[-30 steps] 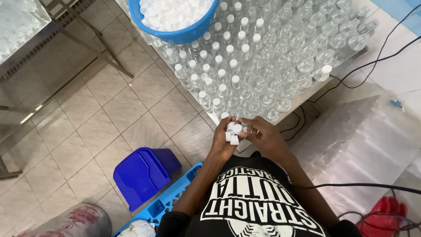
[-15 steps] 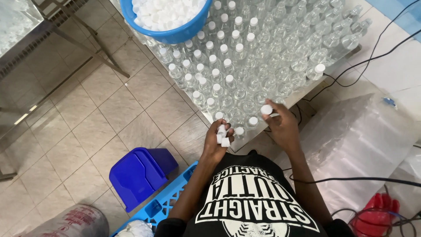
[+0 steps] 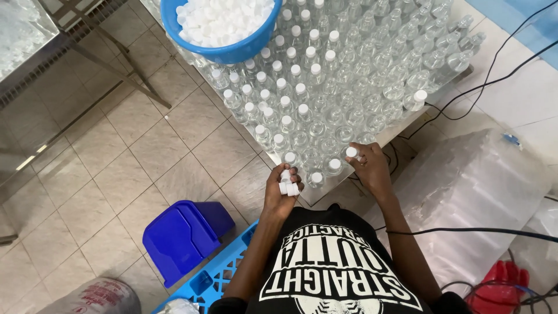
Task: Placing plastic caps onto the tops of water bottles arranged in a grid on a table
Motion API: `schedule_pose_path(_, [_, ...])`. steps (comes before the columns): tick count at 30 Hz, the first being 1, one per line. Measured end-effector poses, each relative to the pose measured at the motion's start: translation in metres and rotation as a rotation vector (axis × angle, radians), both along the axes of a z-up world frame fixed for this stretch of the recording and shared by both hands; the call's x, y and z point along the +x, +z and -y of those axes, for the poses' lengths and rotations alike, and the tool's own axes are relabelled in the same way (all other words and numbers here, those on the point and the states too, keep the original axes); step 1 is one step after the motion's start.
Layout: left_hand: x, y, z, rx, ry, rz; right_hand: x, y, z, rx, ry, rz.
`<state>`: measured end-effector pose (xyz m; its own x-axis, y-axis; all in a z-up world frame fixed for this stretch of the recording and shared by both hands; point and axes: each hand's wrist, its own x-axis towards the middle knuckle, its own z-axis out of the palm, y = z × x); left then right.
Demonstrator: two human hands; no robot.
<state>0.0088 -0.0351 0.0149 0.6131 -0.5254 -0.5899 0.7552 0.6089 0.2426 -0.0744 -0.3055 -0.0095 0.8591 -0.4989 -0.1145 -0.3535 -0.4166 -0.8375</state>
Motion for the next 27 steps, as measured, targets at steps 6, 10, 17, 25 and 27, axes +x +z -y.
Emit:
schedule_pose_path(6, [-0.003, -0.010, -0.004, -0.015, 0.003, 0.010, -0.003, 0.015, -0.008, -0.021, 0.017, -0.076])
schedule_pose_path(10, [-0.005, -0.010, -0.005, -0.016, -0.002, 0.002, -0.002, 0.029, -0.011, 0.060, -0.014, -0.103])
schedule_pose_path(17, [-0.007, -0.006, -0.005, 0.016, -0.015, -0.023, 0.011, 0.030, -0.001, 0.262, -0.098, -0.257])
schedule_pose_path(25, [-0.008, 0.003, -0.001, 0.016, -0.012, -0.070, 0.019, 0.038, 0.000, 0.588, -0.132, -0.188])
schedule_pose_path(27, [-0.008, 0.005, -0.002, 0.018, -0.012, -0.077, 0.018, 0.025, 0.001, 0.592, -0.134, -0.168])
